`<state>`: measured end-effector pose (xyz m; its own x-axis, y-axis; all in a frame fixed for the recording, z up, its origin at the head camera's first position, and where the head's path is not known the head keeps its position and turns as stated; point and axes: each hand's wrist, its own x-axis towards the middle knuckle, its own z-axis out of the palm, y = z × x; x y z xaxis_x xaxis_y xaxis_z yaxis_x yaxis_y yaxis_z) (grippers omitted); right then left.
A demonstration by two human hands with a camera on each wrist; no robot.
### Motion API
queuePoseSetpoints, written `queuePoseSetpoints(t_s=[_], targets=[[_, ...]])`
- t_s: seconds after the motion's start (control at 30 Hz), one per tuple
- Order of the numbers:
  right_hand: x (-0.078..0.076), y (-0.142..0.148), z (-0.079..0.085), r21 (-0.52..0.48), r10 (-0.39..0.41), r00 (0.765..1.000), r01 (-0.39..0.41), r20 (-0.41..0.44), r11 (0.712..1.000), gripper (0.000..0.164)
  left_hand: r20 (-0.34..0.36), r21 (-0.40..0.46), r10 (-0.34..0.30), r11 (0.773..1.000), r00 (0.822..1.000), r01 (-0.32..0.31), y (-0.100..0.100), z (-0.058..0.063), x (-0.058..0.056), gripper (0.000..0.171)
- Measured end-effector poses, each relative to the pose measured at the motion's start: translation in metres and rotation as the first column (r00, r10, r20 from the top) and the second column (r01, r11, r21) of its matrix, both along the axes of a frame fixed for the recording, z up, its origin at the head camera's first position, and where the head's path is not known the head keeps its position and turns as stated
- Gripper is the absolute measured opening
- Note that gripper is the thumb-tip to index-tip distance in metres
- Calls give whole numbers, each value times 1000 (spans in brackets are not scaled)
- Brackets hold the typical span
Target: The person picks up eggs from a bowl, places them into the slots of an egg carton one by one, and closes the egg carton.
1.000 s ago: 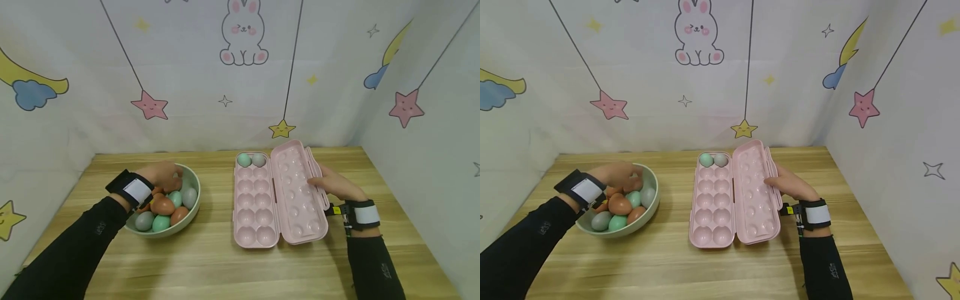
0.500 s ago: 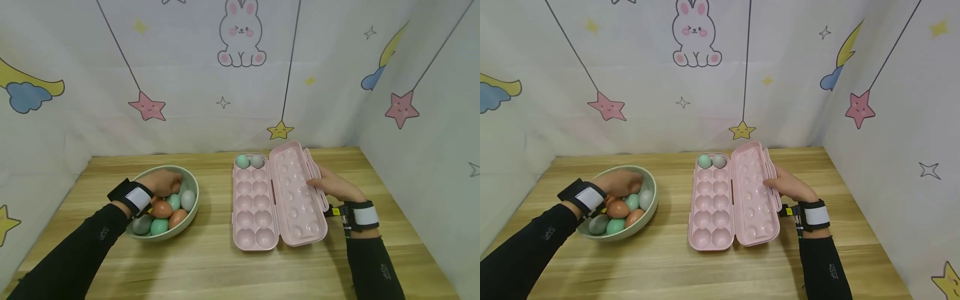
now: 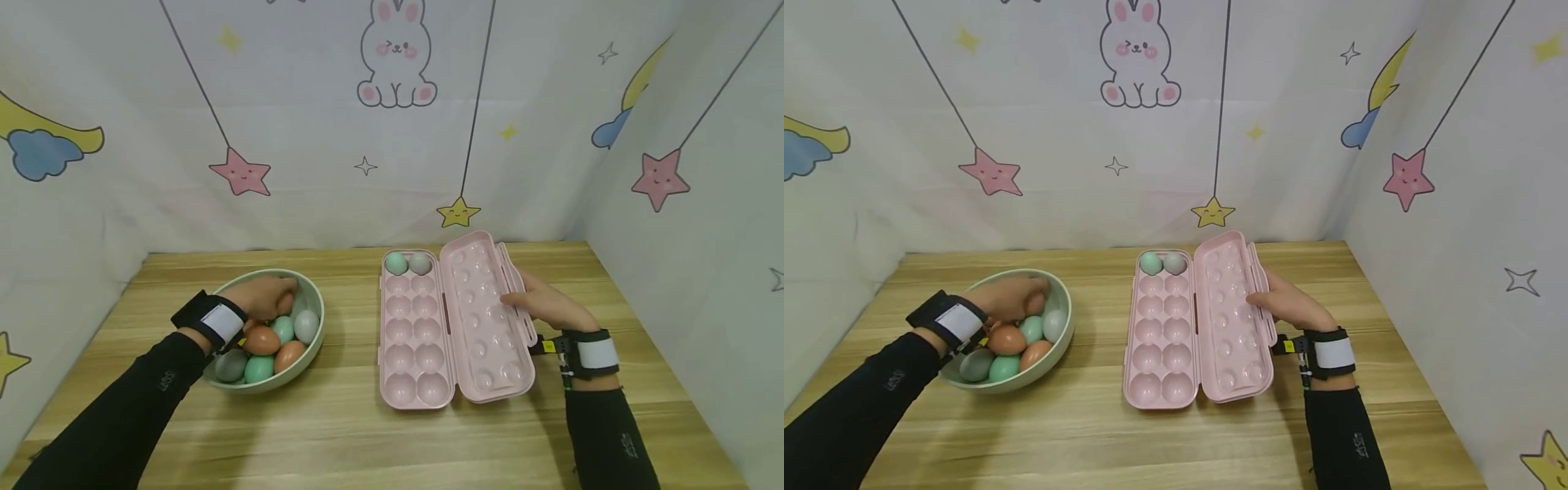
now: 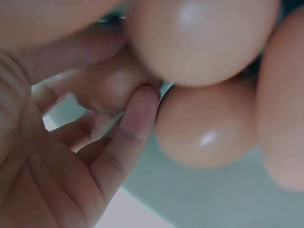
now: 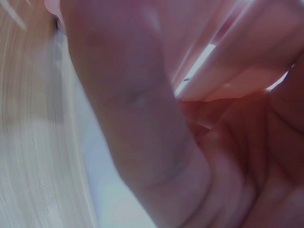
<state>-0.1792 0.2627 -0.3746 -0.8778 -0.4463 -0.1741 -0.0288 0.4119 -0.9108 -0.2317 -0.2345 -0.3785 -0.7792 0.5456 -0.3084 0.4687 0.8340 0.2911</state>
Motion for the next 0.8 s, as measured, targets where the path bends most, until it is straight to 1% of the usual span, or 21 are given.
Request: queuePoseSetpoints(t_s=[0.07,0.13,0.2,0.23,0.37,0.47,0.57,0.63,0.8], targets=[[1,0,0,-7,5,1000,-5,3,1000,71,-16,47,2,999,1000,-1,-1,5,0,14],[1,0,0,-5,3,1000,-3,9,1000,72,-28,88,9,996,1000,-6,2,14,1,22],[2,0,0,-1,-4,1000,4,13,1000,72,-39,127,2,992,999,3,7,24,1,31],[2,0,0,-1,-6,1000,6,15,1000,73,-52,146,-10,989,999,17,10,29,1,35],[3,-1,1,6,-12,1000,12,19,1000,73,-102,216,-47,974,994,68,28,45,5,42],[3,-2,2,11,-12,1000,12,16,1000,73,-152,244,-69,964,986,105,47,53,9,42],[3,-2,3,13,-13,1000,13,13,1000,72,-185,248,-97,958,978,142,68,57,10,40],[3,-3,3,15,-16,1000,16,14,1000,72,-188,236,-111,959,976,154,82,57,9,40],[3,-4,4,17,-18,1000,17,15,1000,72,-178,199,-145,963,973,180,118,57,0,38]])
